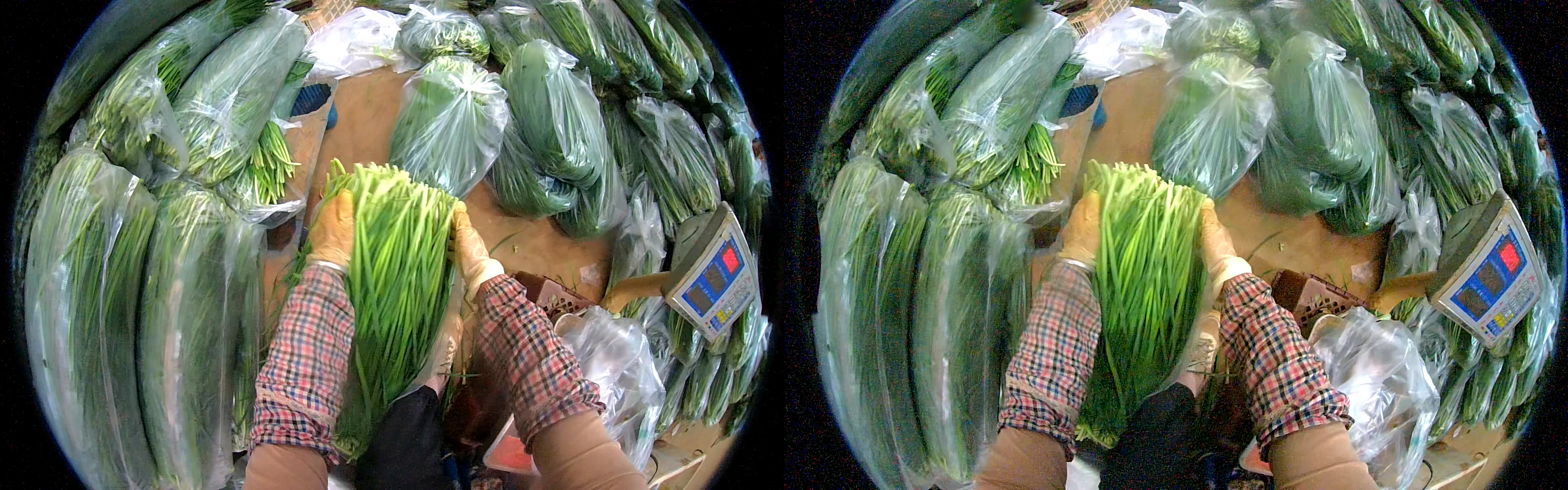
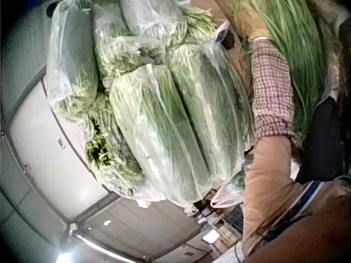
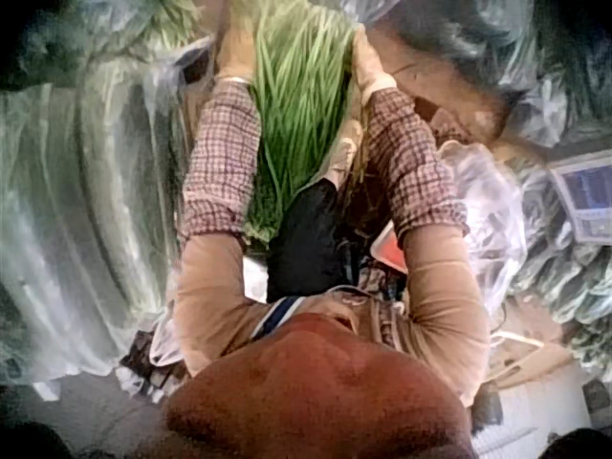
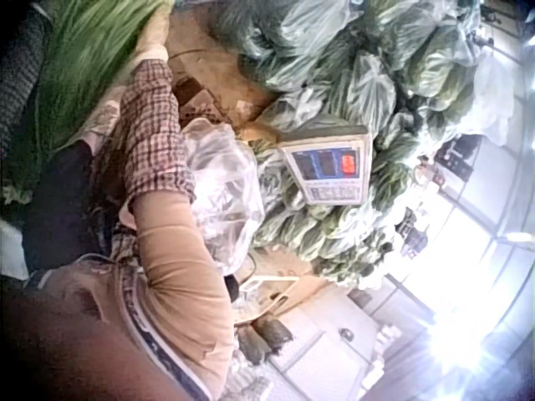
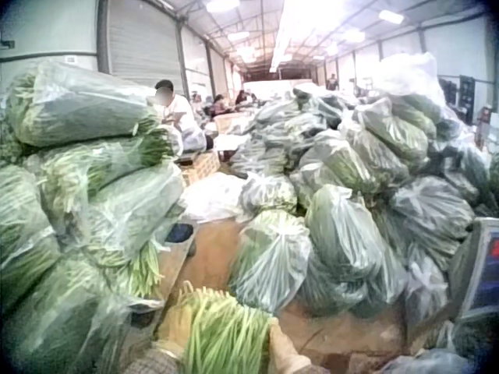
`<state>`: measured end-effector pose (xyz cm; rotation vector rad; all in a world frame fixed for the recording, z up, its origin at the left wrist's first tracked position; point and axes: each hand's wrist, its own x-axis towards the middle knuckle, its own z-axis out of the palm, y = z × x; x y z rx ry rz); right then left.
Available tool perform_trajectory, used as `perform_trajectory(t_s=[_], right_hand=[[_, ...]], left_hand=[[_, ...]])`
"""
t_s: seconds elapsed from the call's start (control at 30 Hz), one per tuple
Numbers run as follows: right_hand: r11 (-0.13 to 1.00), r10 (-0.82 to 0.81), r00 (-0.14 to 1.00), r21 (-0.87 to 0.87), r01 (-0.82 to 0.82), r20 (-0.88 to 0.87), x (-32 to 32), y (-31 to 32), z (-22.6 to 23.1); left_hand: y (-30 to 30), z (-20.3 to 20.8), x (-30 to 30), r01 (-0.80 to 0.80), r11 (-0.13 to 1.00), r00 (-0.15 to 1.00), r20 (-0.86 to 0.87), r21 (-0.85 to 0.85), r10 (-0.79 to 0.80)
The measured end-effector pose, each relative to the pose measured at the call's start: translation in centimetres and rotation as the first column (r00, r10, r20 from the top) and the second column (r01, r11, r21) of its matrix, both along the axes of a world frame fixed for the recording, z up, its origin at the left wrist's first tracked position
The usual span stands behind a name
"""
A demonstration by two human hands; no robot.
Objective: The person weighs bunches of green onions on a digital scale and places them into plastic bags by hand while working in a warehouse.
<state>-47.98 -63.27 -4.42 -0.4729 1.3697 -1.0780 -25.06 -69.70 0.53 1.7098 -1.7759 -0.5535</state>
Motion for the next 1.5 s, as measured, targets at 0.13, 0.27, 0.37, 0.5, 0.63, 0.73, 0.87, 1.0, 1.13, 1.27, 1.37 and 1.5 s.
perform_trajectory(t_s=[0.13, 0.27, 0.37, 0.5, 0.63, 0.73, 0.87, 1.0, 1.13, 1.27, 1.37, 1.5], right_hand=[[0.997, -0.034, 0.995, 0.077, 0.027, 0.094, 0.5, 0.9, 2.8], [0.968, -0.1, 0.861, -0.153, 0.201, 0.498, -0.3, 3.0, 1.1], [0.98, -0.05, 0.788, -0.121, 0.156, 0.614, -0.3, 4.5, 2.3], [0.986, -0.024, 0.775, -0.112, 0.121, 0.631, -0.9, 5.3, 4.1], [0.988, -0.03, 0.782, -0.098, 0.116, 0.622, -0.6, 4.8, 4.2], [0.989, -0.017, 0.782, -0.105, 0.104, 0.623, -0.3, 4.7, 4.7], [0.987, 0.003, 0.769, -0.125, 0.101, 0.64, -1.0, 5.2, 5.4], [0.978, 0.152, 0.647, -0.209, 0.012, 0.747, -1.6, 8.1, 7.7], [0.966, 0.218, 0.562, -0.259, -0.007, 0.798, -2.5, 9.9, 8.7], [0.963, 0.218, 0.549, -0.27, 0.013, 0.807, -2.8, 9.4, 9.1], [0.961, 0.231, 0.54, -0.278, 0.006, 0.81, -2.4, 8.8, 9.1], [0.962, 0.226, 0.527, -0.274, 0.014, 0.819, -2.6, 9.1, 9.1]], left_hand=[[5.1, 4.0, -2.8, 0.175, 0.984, 0.984, 0.033, 0.013, -0.175], [9.6, 5.8, -6.7, 0.292, 0.952, 0.955, -0.016, -0.096, -0.295], [12.4, 6.4, -8.6, 0.302, 0.951, 0.94, -0.145, -0.061, -0.308], [9.5, 4.1, -9.0, 0.274, 0.942, 0.961, 0.089, -0.193, -0.262], [6.3, 3.4, -8.1, 0.104, 0.981, 0.994, -0.05, 0.163, -0.097], [4.6, 3.9, -8.1, 0.101, 0.873, 0.992, 0.018, 0.477, -0.125], [6.7, 7.1, -10.1, 0.301, 0.786, 0.946, -0.069, 0.54, -0.315], [14.2, 5.9, -10.9, 0.515, 0.795, 0.846, -0.037, 0.32, -0.532], [15.7, 5.8, -11.7, 0.535, 0.831, 0.827, 0.106, 0.154, -0.552], [12.5, 4.6, -11.1, 0.498, 0.864, 0.822, 0.356, -0.073, -0.444], [10.9, -0.7, -10.3, 0.415, 0.894, 0.907, -0.156, 0.169, -0.392], [10.6, -0.1, -10.8, 0.419, 0.819, 0.904, -0.266, 0.392, -0.335]])
